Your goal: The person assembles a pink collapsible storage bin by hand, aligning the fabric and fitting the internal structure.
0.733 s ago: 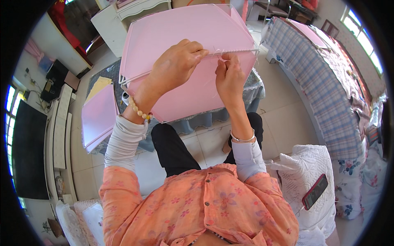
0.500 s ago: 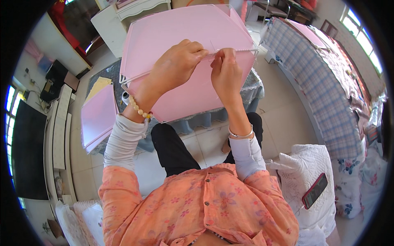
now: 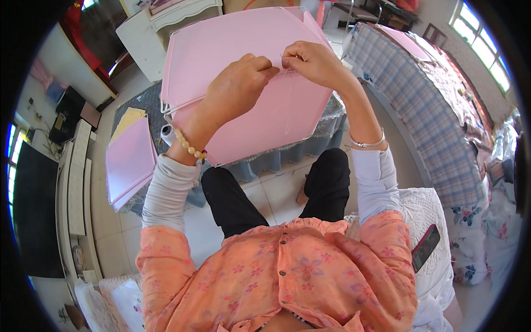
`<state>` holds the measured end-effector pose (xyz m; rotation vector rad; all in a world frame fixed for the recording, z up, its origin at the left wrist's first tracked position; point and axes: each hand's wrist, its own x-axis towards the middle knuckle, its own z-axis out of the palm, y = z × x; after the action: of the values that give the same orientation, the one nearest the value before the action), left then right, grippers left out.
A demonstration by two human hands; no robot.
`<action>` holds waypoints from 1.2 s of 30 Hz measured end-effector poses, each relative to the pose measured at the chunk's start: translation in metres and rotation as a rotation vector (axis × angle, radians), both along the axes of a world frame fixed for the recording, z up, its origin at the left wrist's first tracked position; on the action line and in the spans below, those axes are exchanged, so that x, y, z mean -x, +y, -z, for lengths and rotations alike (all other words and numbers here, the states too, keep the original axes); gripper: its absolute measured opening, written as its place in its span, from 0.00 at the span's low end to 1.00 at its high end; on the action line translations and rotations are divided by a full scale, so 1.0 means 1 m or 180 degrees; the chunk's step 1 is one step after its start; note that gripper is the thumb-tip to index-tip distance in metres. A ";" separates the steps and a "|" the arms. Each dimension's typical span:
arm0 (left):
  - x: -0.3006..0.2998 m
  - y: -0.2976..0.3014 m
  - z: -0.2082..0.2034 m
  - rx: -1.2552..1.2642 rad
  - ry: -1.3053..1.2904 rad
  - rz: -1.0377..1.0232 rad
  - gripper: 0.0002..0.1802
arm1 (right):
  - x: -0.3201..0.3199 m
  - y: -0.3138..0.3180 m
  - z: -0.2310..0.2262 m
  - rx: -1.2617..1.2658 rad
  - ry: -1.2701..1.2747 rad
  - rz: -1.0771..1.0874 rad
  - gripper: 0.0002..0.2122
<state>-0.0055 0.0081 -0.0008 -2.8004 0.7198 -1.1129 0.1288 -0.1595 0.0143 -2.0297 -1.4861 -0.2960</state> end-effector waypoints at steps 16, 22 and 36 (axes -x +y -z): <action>-0.008 0.008 0.004 0.1065 -0.0185 0.0163 0.15 | 0.019 0.028 -0.052 -0.1215 -0.0192 -0.0395 0.07; -0.025 -0.018 -0.015 0.3418 0.1271 0.1003 0.14 | 0.008 0.021 -0.030 -0.1720 0.0086 -0.0339 0.11; -0.001 0.024 -0.052 0.4444 0.0237 0.1466 0.11 | -0.056 0.007 0.028 -0.0360 -0.0575 0.1101 0.12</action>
<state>-0.0045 0.0318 0.0513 -3.8314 0.7936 -2.2972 0.1852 -0.1521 -0.0135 -2.2080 -1.1810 -0.7037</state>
